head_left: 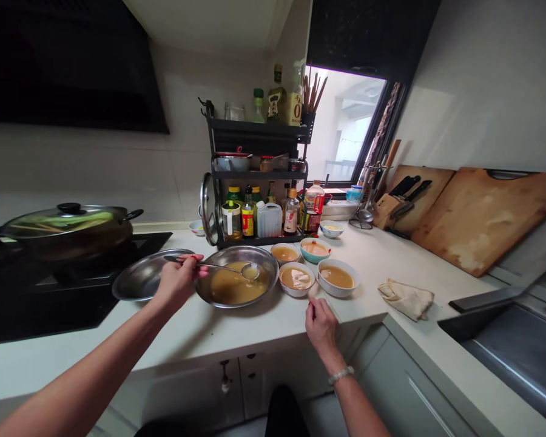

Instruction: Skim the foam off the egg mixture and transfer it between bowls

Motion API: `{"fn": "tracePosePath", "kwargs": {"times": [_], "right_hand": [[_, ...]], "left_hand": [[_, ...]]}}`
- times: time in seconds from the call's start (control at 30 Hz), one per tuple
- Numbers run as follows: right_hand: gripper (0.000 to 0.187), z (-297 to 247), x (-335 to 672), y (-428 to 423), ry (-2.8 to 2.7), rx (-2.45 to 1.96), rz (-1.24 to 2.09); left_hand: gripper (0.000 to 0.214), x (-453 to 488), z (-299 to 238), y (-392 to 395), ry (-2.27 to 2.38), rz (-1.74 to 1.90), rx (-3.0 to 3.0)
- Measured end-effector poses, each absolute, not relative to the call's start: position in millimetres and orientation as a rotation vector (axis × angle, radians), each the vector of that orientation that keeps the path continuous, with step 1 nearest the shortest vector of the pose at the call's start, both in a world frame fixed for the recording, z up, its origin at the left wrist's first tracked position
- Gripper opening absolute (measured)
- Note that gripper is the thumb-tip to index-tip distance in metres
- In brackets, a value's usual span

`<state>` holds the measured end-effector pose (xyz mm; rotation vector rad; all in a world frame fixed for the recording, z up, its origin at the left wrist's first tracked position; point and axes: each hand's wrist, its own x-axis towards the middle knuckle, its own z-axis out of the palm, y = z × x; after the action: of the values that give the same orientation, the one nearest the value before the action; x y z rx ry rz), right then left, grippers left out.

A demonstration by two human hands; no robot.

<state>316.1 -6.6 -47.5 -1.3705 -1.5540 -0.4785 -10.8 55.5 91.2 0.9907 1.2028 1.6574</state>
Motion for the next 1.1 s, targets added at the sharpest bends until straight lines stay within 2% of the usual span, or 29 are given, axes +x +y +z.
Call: {"fn": "tracePosePath", "kwargs": {"times": [0.27, 0.47, 0.67, 0.8, 1.0, 1.1], "right_hand": [[0.02, -46.2, 315.7, -8.7, -1.571, -1.39, -0.458], [0.02, -45.8, 315.0, -9.1, -1.565, -1.397, -0.451], [0.021, -48.6, 315.4, -6.5, -1.561, -1.377, -0.437], [0.021, -47.9, 315.3, -7.2, -1.568, -1.377, -0.426], [0.02, -46.6, 314.9, -8.1, -1.563, -1.361, -0.431], [0.02, -47.0, 315.1, -8.0, -1.564, -1.365, -0.43]], "left_hand": [[0.009, 20.2, 126.4, 44.1, 1.15, 1.622, 0.923], [0.008, 56.2, 126.3, 52.2, 1.077, 1.631, 1.021], [0.015, 83.6, 117.1, 39.4, 0.995, 1.493, 1.502], [0.017, 80.2, 114.0, 26.0, 0.946, 1.466, 1.838], [0.017, 45.1, 114.0, 35.2, 1.095, 1.648, 1.608], [0.014, 22.9, 104.8, 41.8, 1.244, 1.62, 1.603]]}}
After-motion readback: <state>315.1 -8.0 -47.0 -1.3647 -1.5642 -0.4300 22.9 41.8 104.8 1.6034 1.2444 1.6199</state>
